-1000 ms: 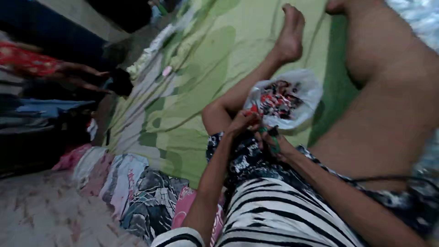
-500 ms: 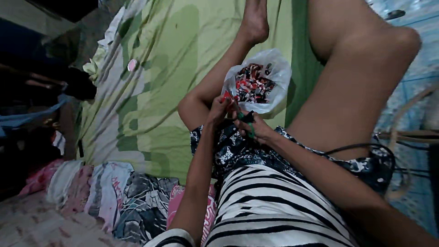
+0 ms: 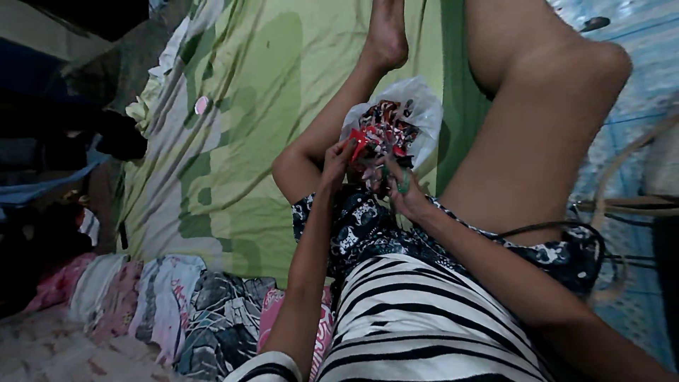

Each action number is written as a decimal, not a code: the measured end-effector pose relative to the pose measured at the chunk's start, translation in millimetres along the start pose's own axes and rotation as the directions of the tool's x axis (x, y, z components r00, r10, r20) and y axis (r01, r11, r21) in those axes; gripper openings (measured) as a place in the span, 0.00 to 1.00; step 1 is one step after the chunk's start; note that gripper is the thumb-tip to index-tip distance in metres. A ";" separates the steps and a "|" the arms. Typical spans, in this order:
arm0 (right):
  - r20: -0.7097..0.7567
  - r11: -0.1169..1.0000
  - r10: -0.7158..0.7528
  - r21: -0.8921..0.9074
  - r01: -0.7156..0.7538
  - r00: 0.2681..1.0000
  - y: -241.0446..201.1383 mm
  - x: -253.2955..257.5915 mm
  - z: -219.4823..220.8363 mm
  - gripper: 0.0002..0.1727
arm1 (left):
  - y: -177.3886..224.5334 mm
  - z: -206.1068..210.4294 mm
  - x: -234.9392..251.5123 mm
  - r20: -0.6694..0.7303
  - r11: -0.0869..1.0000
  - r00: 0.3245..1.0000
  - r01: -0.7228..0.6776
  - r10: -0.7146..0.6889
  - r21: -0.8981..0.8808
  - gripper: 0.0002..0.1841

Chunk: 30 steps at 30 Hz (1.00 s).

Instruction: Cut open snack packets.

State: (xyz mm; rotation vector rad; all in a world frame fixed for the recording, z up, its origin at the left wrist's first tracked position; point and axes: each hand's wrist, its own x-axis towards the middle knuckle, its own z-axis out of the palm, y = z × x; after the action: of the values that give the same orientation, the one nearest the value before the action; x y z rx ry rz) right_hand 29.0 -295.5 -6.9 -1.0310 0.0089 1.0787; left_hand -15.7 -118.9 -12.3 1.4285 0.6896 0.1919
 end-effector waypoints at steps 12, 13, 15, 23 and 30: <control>0.069 0.892 -0.044 -0.447 0.070 0.997 -5.0 -2.5 19.0 0.18 | 24.2 -7.9 -10.2 -0.037 0.999 0.998 0.046 -0.046 -0.001 0.11; 0.070 0.882 -0.045 -0.465 0.073 0.997 -6.3 -3.1 19.1 0.18 | 26.7 -9.0 -11.6 -0.019 0.999 0.999 0.040 -0.040 -0.001 0.12; 0.081 0.871 -0.036 -0.486 0.070 0.996 -9.2 -4.3 18.9 0.18 | 34.4 -11.7 -15.9 0.021 0.999 0.999 0.044 -0.044 0.033 0.11; 0.133 0.882 0.021 -0.470 0.045 0.991 -6.2 -2.4 15.1 0.16 | 53.4 -31.6 -22.3 0.115 0.972 0.984 0.108 -0.134 0.207 0.11; 0.184 0.889 0.023 -0.454 0.064 0.983 -5.1 -3.2 11.3 0.14 | 60.7 -26.4 -27.7 0.132 0.983 0.981 0.127 -0.145 0.135 0.10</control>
State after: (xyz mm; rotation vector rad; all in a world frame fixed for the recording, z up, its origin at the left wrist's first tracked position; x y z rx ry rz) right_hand 25.9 -290.3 4.4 -1.3454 -0.4268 1.1828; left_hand -35.2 -101.1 54.4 1.4934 0.6889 -0.0609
